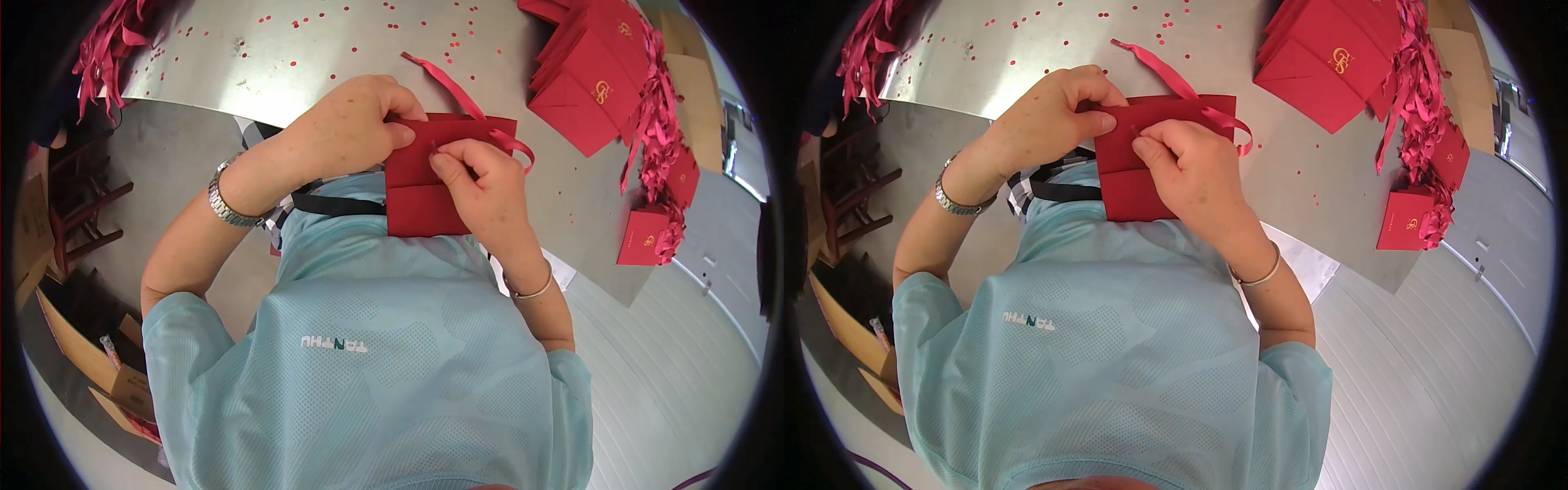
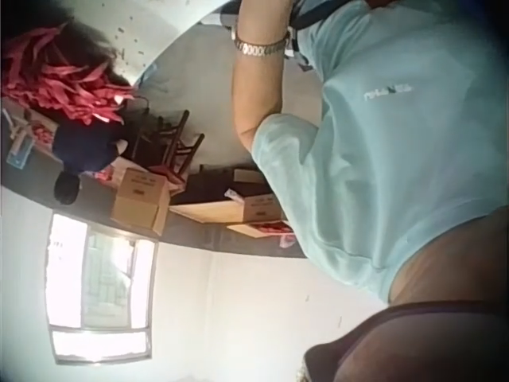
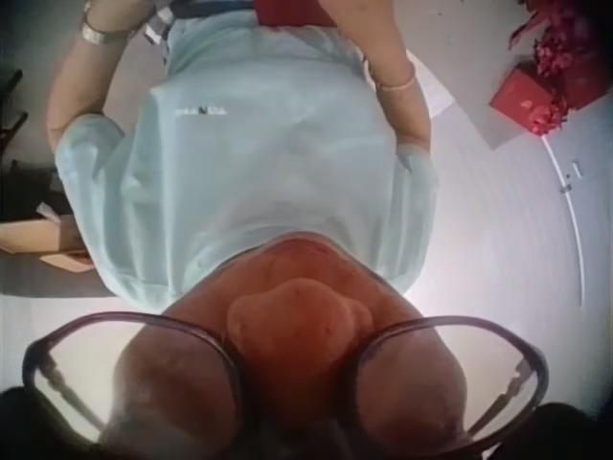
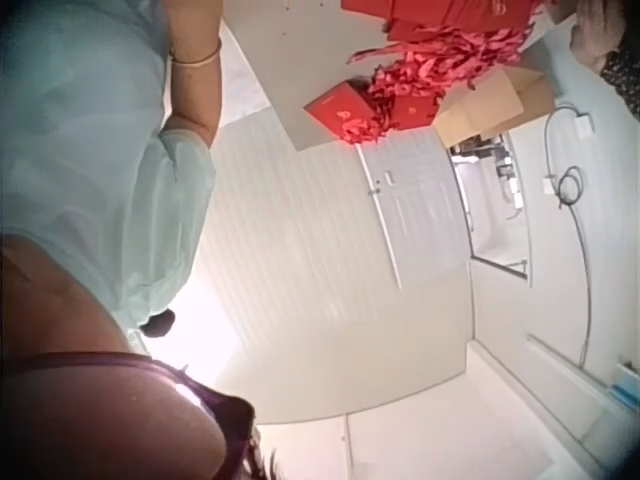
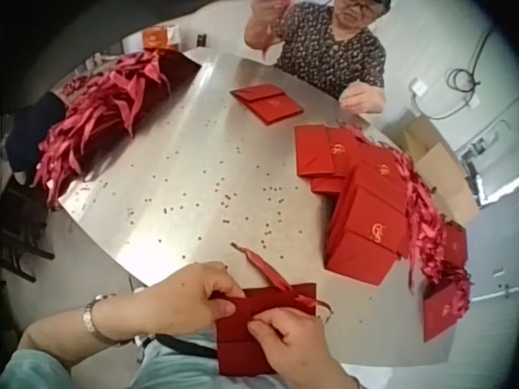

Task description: The person picks up a red envelope and a pink ribbon, threads the ribbon through the holes in the envelope by hand, and ties it into a bow. They then place the finished envelope onto a stack on the table and repeat the process.

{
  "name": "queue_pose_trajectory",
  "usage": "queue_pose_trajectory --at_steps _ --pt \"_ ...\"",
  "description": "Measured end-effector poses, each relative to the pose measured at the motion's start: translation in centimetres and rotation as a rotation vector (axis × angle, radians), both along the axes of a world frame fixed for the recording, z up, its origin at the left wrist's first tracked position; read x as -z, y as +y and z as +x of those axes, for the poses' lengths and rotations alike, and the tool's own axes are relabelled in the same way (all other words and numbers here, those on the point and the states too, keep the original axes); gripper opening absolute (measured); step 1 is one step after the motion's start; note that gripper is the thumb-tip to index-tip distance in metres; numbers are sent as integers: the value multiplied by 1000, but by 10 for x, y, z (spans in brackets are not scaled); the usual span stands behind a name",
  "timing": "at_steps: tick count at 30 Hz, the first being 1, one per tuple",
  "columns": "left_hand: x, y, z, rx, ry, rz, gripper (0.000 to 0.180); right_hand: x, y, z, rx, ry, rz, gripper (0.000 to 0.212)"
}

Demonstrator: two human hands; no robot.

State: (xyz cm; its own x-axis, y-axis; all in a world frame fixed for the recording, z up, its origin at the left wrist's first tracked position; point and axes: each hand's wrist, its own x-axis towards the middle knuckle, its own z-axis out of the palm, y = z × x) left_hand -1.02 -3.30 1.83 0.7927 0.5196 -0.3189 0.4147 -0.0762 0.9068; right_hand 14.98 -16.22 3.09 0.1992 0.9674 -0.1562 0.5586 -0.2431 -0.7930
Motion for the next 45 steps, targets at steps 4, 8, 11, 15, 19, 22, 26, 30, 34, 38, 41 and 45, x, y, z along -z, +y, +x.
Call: queue_pose_trajectory --at_steps 4,8,11,15,19,22,26,30,34,38,41,45 --pt "4 0 -3 -45 -57 -47 11 -7 8 -5 19 -61 31 14" --pt "5 -1 -5 -37 -70 13 11 -4 12 -4 -15 -104 -3 14" --pt "6 -3 -4 -49 -107 36 12 -4 14 -4 -23 -95 -6 15" --pt "10 -6 -5 -74 -134 64 13 -6 17 -4 -6 -54 -63 17" --pt "10 -12 -5 -96 -158 68 12 -12 25 -1 21 32 -216 17" --pt "5 -9 -4 -76 -69 46 12 -12 27 1 -8 66 -239 18" --pt "7 -4 -6 -63 -69 -19 13 -15 21 0 -90 2 -139 18" --pt "8 -3 -7 -75 -107 -140 14 -16 23 -2 -22 46 -133 16" --pt "8 -8 -7 -114 -137 -172 15 -13 23 -1 -15 -13 -189 18" --pt "11 -10 -7 -80 -152 20 16 -7 27 5 46 111 -252 21" --pt "15 -12 -9 -68 -139 42 17 -7 31 5 63 116 -301 23" --pt "16 -14 -10 -96 -190 94 19 -6 34 5 79 129 -328 23"
